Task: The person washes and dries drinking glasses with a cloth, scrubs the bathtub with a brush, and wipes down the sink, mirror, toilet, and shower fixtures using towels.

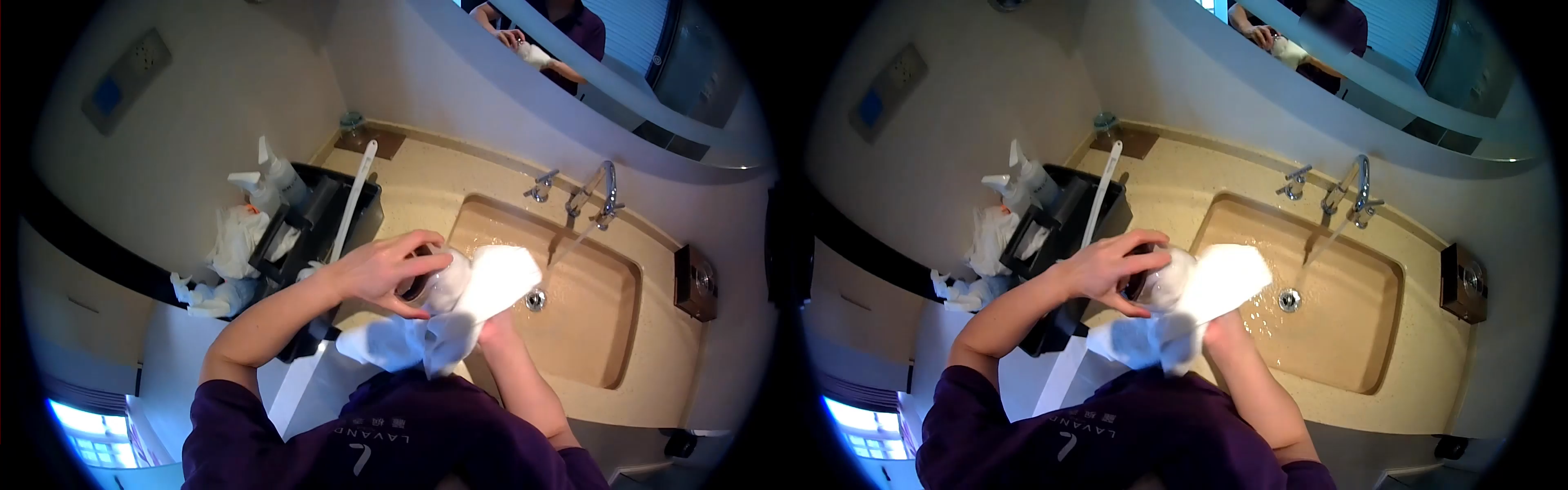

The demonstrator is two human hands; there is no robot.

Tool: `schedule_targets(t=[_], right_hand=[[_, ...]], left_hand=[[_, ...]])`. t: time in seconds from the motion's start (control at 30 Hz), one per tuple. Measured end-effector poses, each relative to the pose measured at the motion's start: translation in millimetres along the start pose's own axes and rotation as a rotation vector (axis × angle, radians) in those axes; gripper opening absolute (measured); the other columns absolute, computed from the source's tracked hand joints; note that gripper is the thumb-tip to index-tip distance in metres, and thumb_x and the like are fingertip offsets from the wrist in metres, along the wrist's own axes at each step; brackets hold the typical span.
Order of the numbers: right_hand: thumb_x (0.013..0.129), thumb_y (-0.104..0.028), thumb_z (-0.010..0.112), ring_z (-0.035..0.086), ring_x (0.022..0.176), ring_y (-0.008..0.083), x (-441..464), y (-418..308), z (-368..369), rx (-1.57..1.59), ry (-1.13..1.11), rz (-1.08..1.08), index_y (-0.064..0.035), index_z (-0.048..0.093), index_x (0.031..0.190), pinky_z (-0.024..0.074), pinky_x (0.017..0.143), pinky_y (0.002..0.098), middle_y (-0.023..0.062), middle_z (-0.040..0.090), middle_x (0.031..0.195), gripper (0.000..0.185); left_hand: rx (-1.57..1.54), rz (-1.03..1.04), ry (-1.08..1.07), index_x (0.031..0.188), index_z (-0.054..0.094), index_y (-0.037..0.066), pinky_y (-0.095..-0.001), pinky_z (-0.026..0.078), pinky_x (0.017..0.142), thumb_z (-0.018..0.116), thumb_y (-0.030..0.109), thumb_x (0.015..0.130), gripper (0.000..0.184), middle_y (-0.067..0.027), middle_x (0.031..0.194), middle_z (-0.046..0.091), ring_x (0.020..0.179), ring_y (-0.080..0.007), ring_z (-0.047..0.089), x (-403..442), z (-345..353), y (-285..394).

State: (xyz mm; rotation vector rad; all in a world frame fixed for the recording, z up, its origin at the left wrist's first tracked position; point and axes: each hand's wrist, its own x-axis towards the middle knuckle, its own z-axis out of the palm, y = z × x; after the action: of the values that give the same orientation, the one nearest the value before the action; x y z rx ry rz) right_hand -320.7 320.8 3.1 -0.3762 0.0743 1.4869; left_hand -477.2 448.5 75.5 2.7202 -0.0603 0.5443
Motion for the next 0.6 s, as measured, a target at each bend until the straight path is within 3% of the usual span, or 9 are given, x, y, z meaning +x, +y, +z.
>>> schedule_targets(t=[0.03,0.07,0.13,0.17,0.2,0.23,0.33,0.5,0.6], right_hand=[[0.088,-0.020,0.048,0.055,0.084,0.0177,4.6,-5.0,8.3,0.029,0.028,-0.011,-0.0041,0.051,0.104,0.0498,0.073,0.0318,0.0072,0.055,0.098,0.023],[0.087,-0.017,0.049,0.053,0.082,0.0163,5.3,-13.4,17.8,-0.796,0.043,-0.262,-0.0050,0.051,0.102,0.0489,0.070,0.0306,0.0056,0.053,0.093,0.020],[0.085,-0.011,0.048,0.047,0.075,0.0124,18.0,-20.4,8.4,-0.865,-0.020,-0.297,-0.0077,0.051,0.097,0.0447,0.061,0.0276,0.0006,0.046,0.081,0.013],[0.084,-0.013,0.049,0.047,0.073,0.0121,23.1,-20.1,-0.4,-0.446,-0.122,-0.136,-0.0079,0.052,0.093,0.0431,0.058,0.0270,0.0007,0.047,0.079,0.010],[0.083,-0.014,0.050,0.047,0.070,0.0118,28.1,-19.7,-9.4,-0.032,-0.155,0.041,-0.0082,0.052,0.089,0.0415,0.056,0.0265,0.0008,0.048,0.077,0.008],[0.082,-0.015,0.050,0.048,0.068,0.0125,29.1,-13.0,-12.0,-0.126,-0.159,0.023,-0.0083,0.053,0.085,0.0420,0.056,0.0263,0.0015,0.049,0.075,0.008],[0.080,-0.018,0.050,0.052,0.063,0.0146,30.3,2.4,-11.2,-0.904,-0.184,-0.260,-0.0088,0.054,0.075,0.0436,0.056,0.0260,0.0036,0.054,0.071,0.012],[0.080,-0.020,0.050,0.053,0.062,0.0155,25.9,10.1,-25.3,-1.248,0.063,-0.340,-0.0088,0.055,0.072,0.0441,0.057,0.0261,0.0043,0.055,0.070,0.014],[0.080,-0.020,0.050,0.053,0.062,0.0156,35.4,9.4,-31.3,-1.319,0.187,-0.310,-0.0087,0.055,0.072,0.0441,0.057,0.0262,0.0043,0.055,0.070,0.014]], left_hand=[[0.009,0.020,0.049,0.114,0.048,0.009,-0.0314,0.048,0.073,0.076,0.034,0.060,0.066,-0.0113,0.113,0.045,0.090,-0.0247,0.055,1.2,-10.3,-12.4],[-0.083,-0.104,0.112,0.114,0.047,0.009,-0.0303,0.047,0.073,0.076,0.031,0.062,0.064,-0.0102,0.111,0.047,0.089,-0.0214,0.055,0.7,-26.0,-26.2],[-0.272,-0.357,0.301,0.115,0.044,0.009,-0.0286,0.046,0.073,0.074,0.028,0.065,0.062,-0.0083,0.105,0.049,0.087,-0.0158,0.053,4.6,-59.5,-63.9],[-0.383,-0.488,0.430,0.116,0.042,0.008,-0.0279,0.045,0.073,0.072,0.028,0.067,0.061,-0.0075,0.102,0.051,0.085,-0.0135,0.052,6.4,-71.0,-90.6],[-0.209,-0.540,0.460,0.117,0.042,0.008,-0.0286,0.045,0.073,0.071,0.029,0.069,0.060,-0.0073,0.097,0.052,0.083,-0.0141,0.052,6.2,-84.3,-118.0],[-0.037,-0.591,0.489,0.117,0.041,0.007,-0.0293,0.045,0.073,0.069,0.031,0.071,0.059,-0.0072,0.092,0.054,0.081,-0.0148,0.053,5.3,-98.4,-145.7],[0.034,-0.783,0.358,0.113,0.043,0.006,-0.0300,0.044,0.073,0.070,0.038,0.069,0.061,-0.0076,0.083,0.056,0.078,-0.0171,0.055,6.7,-118.3,-213.9],[0.220,-0.850,0.180,0.110,0.046,0.005,-0.0364,0.045,0.077,0.073,0.044,0.061,0.067,-0.0158,0.096,0.056,0.090,-0.0278,0.056,11.3,-84.4,-341.3],[0.199,-0.718,0.046,0.111,0.044,0.007,-0.0381,0.044,0.080,0.074,0.044,0.061,0.069,-0.0146,0.097,0.057,0.092,-0.0305,0.054,17.1,-57.8,-385.4]])
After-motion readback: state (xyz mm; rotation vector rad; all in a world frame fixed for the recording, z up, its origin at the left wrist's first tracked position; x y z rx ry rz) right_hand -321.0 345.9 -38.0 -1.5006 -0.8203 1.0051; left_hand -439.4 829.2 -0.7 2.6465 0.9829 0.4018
